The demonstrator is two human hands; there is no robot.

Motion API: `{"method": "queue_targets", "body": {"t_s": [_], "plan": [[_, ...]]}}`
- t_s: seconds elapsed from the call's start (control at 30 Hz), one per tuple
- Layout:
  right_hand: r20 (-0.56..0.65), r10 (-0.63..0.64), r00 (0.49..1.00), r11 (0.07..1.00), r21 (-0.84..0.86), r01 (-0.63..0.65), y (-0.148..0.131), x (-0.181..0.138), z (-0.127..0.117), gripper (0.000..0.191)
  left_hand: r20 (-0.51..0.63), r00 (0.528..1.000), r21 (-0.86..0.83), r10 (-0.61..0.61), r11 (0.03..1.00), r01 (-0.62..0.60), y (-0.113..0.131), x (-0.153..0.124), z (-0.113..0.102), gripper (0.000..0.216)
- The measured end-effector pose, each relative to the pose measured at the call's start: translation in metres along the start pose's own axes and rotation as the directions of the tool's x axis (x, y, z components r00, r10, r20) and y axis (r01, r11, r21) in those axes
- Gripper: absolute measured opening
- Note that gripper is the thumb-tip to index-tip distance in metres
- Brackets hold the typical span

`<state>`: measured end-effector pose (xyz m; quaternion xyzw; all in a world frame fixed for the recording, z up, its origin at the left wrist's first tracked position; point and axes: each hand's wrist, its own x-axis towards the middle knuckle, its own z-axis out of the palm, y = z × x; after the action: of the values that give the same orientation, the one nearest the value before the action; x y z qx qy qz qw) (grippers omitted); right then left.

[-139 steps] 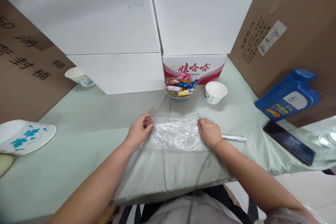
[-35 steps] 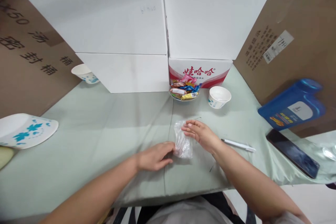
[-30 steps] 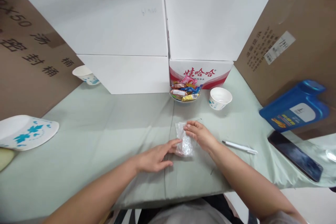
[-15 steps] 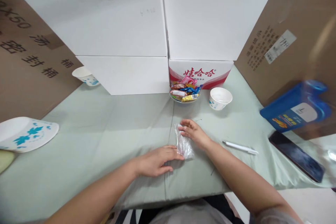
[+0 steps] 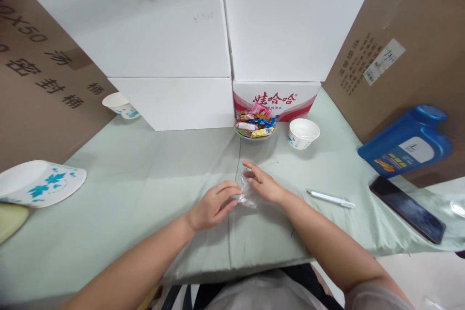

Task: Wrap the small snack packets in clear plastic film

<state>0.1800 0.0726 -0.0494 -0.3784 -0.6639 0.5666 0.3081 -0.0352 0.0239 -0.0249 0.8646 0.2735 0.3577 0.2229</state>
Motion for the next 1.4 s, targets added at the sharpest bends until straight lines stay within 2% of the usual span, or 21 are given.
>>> {"method": "queue_targets", "body": {"t_s": [0.1,0.2,0.27,0.33,0.43,0.5,0.6,0.8,0.93,1.0,1.07,1.17,1.2,1.27,1.33,1.4], "plan": [[0.081,-0.119,0.99,0.976,-0.176,0.131,-0.009,-0.005,0.005,0.065,0.008,1.0,0.11,-0.013,0.994,0.012,-0.008,0.001,0.001,0.036],[0.096,-0.206,0.974,0.93,-0.291,0.225,-0.02,-0.017,0.011,0.065,0.169,0.983,0.219,-0.075,0.975,0.036,-0.016,-0.001,0.002,0.04],[0.106,-0.229,0.968,0.881,-0.4,0.253,-0.024,-0.031,0.015,0.065,0.221,0.965,0.263,-0.145,0.961,0.084,-0.019,-0.002,0.002,0.036],[0.197,-0.218,0.956,0.779,-0.555,0.292,-0.023,-0.052,0.018,0.062,0.221,0.955,0.286,-0.195,0.95,0.128,-0.02,-0.003,0.002,0.033],[0.355,-0.136,0.925,0.59,-0.721,0.363,-0.016,-0.089,0.022,0.06,0.209,0.953,0.303,-0.221,0.941,0.152,-0.02,-0.004,0.002,0.03],[0.379,-0.114,0.918,0.504,-0.774,0.382,-0.013,-0.112,0.022,0.059,0.195,0.955,0.309,-0.223,0.938,0.156,-0.02,-0.004,0.003,0.029],[0.362,-0.177,0.915,0.46,-0.792,0.402,-0.019,-0.131,0.019,0.046,0.174,0.96,0.306,-0.219,0.939,0.158,-0.019,-0.004,0.005,0.027],[0.208,-0.386,0.899,0.396,-0.842,0.366,-0.02,-0.109,0.027,0.029,0.204,0.967,0.279,-0.151,0.956,0.09,-0.017,-0.004,0.006,0.021],[0.25,-0.416,0.874,0.367,-0.834,0.413,-0.013,-0.094,0.038,0.017,0.212,0.968,0.252,-0.133,0.965,0.077,-0.023,-0.009,0.005,0.024],[0.253,-0.434,0.865,0.398,-0.807,0.436,-0.017,-0.09,0.036,0.019,0.225,0.966,0.243,-0.126,0.967,0.07,-0.027,-0.011,0.004,0.025],[0.192,-0.424,0.885,0.48,-0.782,0.399,-0.025,-0.082,0.03,0.019,0.236,0.964,0.241,-0.126,0.968,0.067,-0.03,-0.011,0.003,0.024],[-0.003,-0.289,0.957,0.601,-0.779,0.179,-0.033,-0.059,0.017,0.02,0.253,0.959,0.243,-0.131,0.968,0.068,-0.031,-0.01,0.002,0.025],[-0.068,-0.225,0.972,0.599,-0.796,0.083,-0.032,-0.049,0.014,0.02,0.258,0.957,0.243,-0.133,0.968,0.069,-0.03,-0.009,0.001,0.026],[-0.169,-0.13,0.977,0.527,-0.846,-0.076,-0.026,-0.029,0.01,0.019,0.261,0.955,0.239,-0.141,0.968,0.078,-0.03,-0.008,0.001,0.027],[-0.22,-0.095,0.971,0.439,-0.885,-0.158,-0.016,-0.014,0.01,0.018,0.258,0.955,0.226,-0.145,0.97,0.086,-0.029,-0.007,0.0,0.028],[-0.237,-0.098,0.966,0.403,-0.898,-0.179,-0.007,-0.007,0.013,0.018,0.235,0.961,0.212,-0.144,0.973,0.093,-0.028,-0.007,-0.001,0.028]]}}
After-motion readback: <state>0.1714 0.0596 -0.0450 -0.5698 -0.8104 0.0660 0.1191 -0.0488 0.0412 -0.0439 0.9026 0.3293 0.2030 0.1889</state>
